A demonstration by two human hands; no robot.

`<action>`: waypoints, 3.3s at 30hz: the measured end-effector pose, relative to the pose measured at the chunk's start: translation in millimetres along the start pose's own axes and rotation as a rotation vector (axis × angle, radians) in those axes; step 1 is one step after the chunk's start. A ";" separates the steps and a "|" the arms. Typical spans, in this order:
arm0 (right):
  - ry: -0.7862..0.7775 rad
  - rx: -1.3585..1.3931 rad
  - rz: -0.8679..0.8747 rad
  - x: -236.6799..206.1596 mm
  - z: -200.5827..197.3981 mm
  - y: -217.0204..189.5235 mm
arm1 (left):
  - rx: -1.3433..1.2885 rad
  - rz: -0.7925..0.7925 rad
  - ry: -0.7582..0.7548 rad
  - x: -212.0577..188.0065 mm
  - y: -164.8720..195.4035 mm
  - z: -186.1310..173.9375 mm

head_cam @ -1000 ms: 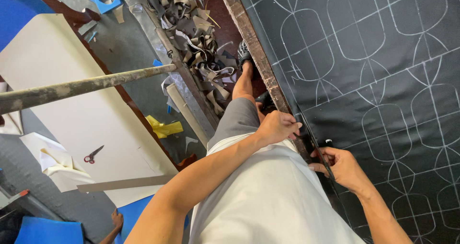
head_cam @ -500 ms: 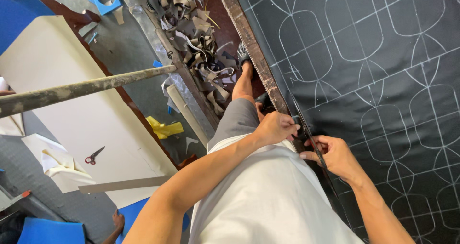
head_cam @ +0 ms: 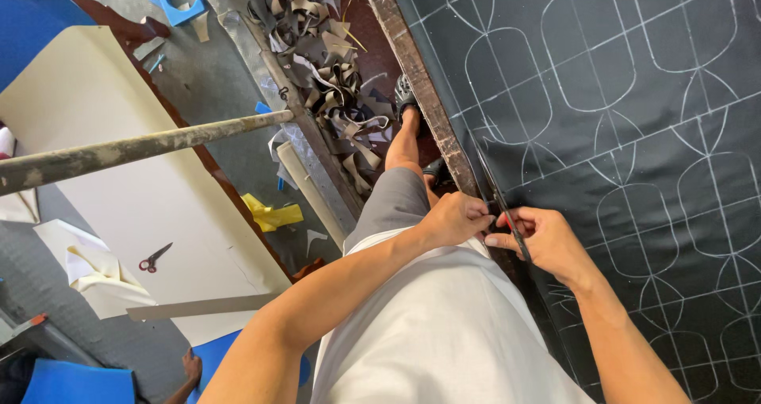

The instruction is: The person uses scissors to cut a large black sheet marked with white grid lines into smaller rectangular pieces. After cutting, they place a newspaper sheet on top of one of the cut pieces and press it down.

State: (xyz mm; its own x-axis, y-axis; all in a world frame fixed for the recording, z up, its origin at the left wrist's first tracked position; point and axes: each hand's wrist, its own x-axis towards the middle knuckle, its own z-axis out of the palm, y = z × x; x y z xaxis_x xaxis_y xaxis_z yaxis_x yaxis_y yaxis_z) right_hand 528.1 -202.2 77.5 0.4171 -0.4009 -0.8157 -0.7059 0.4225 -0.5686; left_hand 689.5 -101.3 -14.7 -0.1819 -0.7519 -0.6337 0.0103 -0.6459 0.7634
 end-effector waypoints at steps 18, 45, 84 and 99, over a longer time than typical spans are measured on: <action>0.013 0.089 -0.042 39.7 7.8 -52.2 | 0.081 0.131 -0.005 1.0 -8.0 -0.5; -0.012 0.085 -0.098 99.5 16.3 -131.5 | 0.361 0.328 0.044 0.1 -7.7 -14.2; 0.028 -0.096 0.150 169.2 33.0 -192.8 | -0.436 -0.006 0.504 97.5 108.3 -329.8; 0.039 -0.088 0.135 174.2 27.6 -206.8 | -0.355 0.018 0.477 98.6 128.9 -356.2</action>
State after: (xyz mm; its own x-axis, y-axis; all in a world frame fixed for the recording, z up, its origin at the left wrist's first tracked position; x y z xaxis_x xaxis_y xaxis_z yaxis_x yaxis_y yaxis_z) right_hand 762.6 -337.0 50.1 0.2934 -0.3775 -0.8783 -0.8020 0.4028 -0.4410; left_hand 1023.1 -305.8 -23.3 0.2827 -0.6865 -0.6700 0.3523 -0.5753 0.7382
